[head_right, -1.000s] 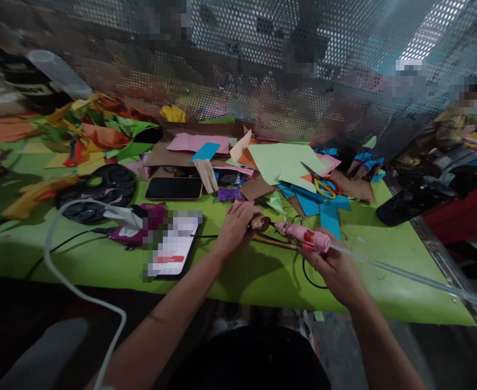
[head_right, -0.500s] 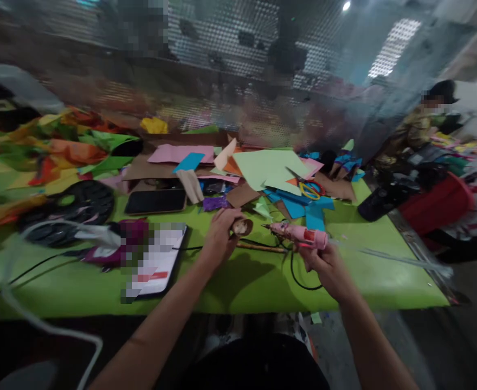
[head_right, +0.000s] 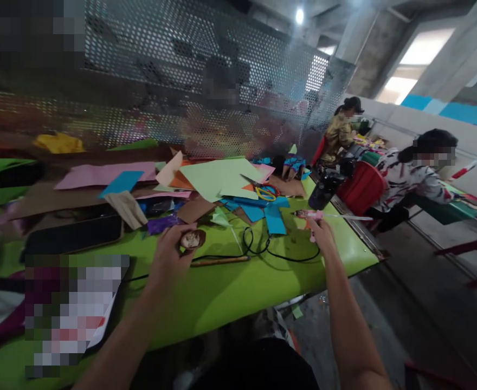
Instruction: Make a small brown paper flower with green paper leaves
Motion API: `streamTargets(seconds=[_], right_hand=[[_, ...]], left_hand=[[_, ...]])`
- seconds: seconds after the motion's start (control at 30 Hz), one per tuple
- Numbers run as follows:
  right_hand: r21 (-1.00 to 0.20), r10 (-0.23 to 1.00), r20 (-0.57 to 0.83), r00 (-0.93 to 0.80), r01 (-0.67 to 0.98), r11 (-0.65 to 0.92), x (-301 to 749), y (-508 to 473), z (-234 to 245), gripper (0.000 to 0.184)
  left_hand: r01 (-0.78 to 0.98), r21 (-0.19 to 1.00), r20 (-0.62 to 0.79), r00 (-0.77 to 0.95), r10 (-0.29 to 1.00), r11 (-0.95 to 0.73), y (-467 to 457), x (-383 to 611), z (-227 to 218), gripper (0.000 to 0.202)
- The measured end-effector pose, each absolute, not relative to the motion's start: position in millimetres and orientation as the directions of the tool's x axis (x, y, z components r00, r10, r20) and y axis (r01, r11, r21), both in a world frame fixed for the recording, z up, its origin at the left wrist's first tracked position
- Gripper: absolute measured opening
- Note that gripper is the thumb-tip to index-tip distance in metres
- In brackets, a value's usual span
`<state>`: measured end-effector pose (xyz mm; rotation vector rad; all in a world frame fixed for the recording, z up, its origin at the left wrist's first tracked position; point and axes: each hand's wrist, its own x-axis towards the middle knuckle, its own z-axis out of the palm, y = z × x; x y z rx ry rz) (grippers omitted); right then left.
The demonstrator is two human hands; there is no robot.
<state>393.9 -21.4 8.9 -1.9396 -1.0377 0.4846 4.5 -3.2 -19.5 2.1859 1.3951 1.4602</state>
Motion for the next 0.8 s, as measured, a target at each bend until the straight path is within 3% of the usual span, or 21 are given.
streamTargets(seconds=[0.13, 0.2, 0.23, 0.3, 0.43, 0.53, 0.6, 0.7, 0.8], right_hand=[[-0.673, 0.818, -0.021, 0.575, 0.597, -0.437, 410.8, -33.3, 21.6, 0.044], [-0.390, 0.823, -0.114, 0.556, 0.737, -0.552, 414.7, -39.8, 31.9, 0.049], [-0.318, 0.838, -0.078, 0.539, 0.784, -0.534, 413.0, -41.9, 37.9, 0.049], [-0.266, 0.879, 0.106, 0.464, 0.865, -0.425, 398.5, -41.9, 50.4, 0.044], [-0.438, 0.946, 0.324, 0.005, 0.887, 0.145, 328.7, -18.2, 68.4, 0.032], [-0.422, 0.907, 0.297, -0.298, 0.811, 0.405, 266.8, 15.9, 66.3, 0.023], [-0.353, 0.896, 0.211, -0.390, 0.825, 0.442, 234.3, 36.1, 57.4, 0.021], [-0.220, 0.928, 0.107, -0.357, 0.902, 0.372, 206.0, 51.1, 39.6, 0.020], [-0.117, 0.929, 0.099, -0.355, 0.923, 0.366, 199.1, 51.2, 26.2, 0.015]], left_hand=[[0.583, 0.625, 0.627, 0.022, 0.779, -0.519, -7.7, 6.2, -17.8, 0.025], [0.595, 0.658, 0.609, -0.060, 0.791, -0.461, -9.0, 7.1, -17.4, 0.025], [0.594, 0.674, 0.602, -0.097, 0.792, -0.439, -9.3, 7.5, -17.4, 0.025], [0.582, 0.695, 0.599, -0.146, 0.787, -0.421, -9.3, 8.0, -17.6, 0.026], [0.583, 0.706, 0.572, -0.134, 0.809, -0.403, -10.2, 7.9, -16.9, 0.025], [0.584, 0.706, 0.568, -0.128, 0.813, -0.401, -11.3, 7.2, -15.4, 0.025], [0.581, 0.704, 0.572, -0.123, 0.811, -0.409, -11.6, 6.5, -14.8, 0.027], [0.576, 0.705, 0.574, -0.119, 0.810, -0.415, -11.2, 5.9, -14.9, 0.029], [0.552, 0.722, 0.569, -0.128, 0.813, -0.418, -10.6, 6.2, -16.0, 0.029]])
